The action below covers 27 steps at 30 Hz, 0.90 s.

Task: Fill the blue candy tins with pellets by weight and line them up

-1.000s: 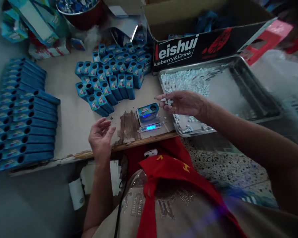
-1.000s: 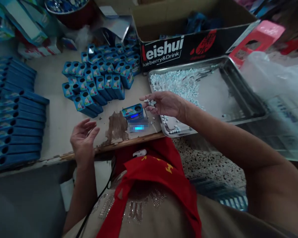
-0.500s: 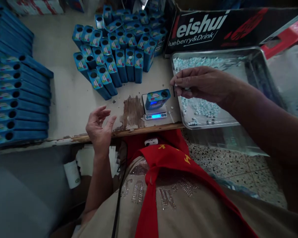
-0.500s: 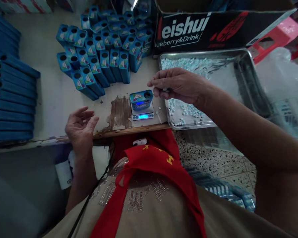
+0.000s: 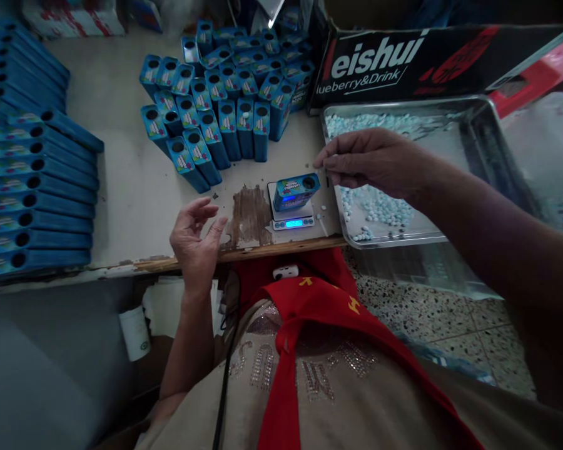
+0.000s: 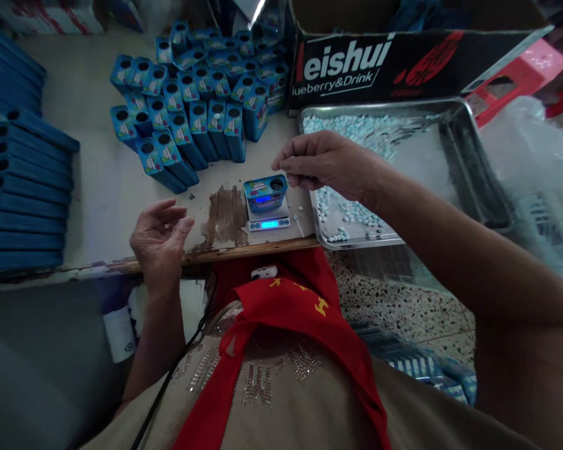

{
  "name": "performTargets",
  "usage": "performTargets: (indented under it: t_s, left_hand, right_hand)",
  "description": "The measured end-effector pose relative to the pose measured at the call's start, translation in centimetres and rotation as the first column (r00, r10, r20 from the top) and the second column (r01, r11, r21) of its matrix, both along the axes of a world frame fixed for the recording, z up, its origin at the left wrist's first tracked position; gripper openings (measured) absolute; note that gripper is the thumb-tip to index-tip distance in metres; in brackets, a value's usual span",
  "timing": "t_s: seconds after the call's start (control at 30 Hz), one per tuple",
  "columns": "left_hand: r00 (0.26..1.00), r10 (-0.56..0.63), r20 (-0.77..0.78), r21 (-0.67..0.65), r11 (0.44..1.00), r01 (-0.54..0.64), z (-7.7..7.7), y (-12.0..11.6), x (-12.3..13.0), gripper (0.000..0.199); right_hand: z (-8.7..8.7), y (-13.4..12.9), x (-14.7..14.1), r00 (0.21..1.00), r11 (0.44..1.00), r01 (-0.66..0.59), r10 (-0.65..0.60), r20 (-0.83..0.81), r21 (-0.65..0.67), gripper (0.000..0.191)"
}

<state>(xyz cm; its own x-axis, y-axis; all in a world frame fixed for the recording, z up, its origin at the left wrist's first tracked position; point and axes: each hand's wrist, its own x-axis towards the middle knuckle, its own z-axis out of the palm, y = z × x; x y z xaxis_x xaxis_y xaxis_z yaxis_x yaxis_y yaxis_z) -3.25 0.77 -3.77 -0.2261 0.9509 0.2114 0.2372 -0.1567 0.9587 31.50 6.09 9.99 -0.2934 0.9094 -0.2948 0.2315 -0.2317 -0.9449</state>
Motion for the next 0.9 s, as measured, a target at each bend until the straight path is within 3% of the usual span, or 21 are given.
performTargets:
  t_s: [0.1,0.27,0.4,0.5,0.57,0.63,0.67,0.73,0.83,0.9]
  left_hand:
    - [0.999,-0.021,0.026,-0.019,1.000,0.021,0.0,-0.1,0.3,0.049]
    - [0.996,-0.085,0.036,-0.008,0.996,0.085,0.1,-0.1,0.6,0.051]
    - [0.966,-0.155,-0.208,0.110,0.977,0.181,1.5,1.4,3.8,0.053]
    - [0.788,-0.275,-0.550,0.154,0.895,0.419,2.9,3.0,9.0,0.064]
    - [0.595,-0.349,-0.724,0.041,0.839,0.543,3.8,3.9,12.0,0.051]
    - [0.473,-0.383,-0.793,-0.051,0.816,0.576,4.9,4.6,12.9,0.039]
    - [0.464,-0.371,-0.804,-0.055,0.824,0.564,5.7,5.0,12.2,0.038]
    - [0.527,-0.278,-0.803,0.017,0.873,0.487,8.1,6.3,8.6,0.046]
    - [0.642,-0.056,-0.765,0.158,0.949,0.271,13.2,10.2,-0.7,0.058]
    - [0.658,0.042,-0.752,0.158,0.980,0.118,16.7,14.2,-7.1,0.053]
  right_hand:
    - [-0.6,0.4,-1.0,0.996,0.997,-0.067,0.066,0.053,0.029,0.003]
    - [-1.3,0.7,-1.3,0.989,0.994,-0.109,0.110,0.102,-0.023,0.018]
    - [-1.4,1.3,0.6,1.000,0.998,-0.010,0.008,-0.016,-0.068,0.011]
    - [-2.7,3.0,2.1,0.982,0.984,0.150,-0.159,-0.100,-0.093,0.012]
    - [-4.0,4.5,2.2,0.964,0.971,0.222,-0.233,-0.127,-0.093,0.015]
    - [-5.1,5.9,1.1,0.964,0.972,0.228,-0.233,-0.126,-0.056,0.016]
    - [-5.4,6.3,0.1,0.973,0.979,0.203,-0.204,-0.112,-0.018,0.015]
    - [-5.5,7.0,-2.6,0.993,0.988,0.113,-0.109,-0.038,0.106,0.012]
    - [-4.5,7.8,-7.8,0.977,0.937,-0.113,0.044,0.210,0.331,0.007]
    - [-3.5,8.4,-11.4,0.878,0.854,-0.323,0.110,0.465,0.407,0.016]
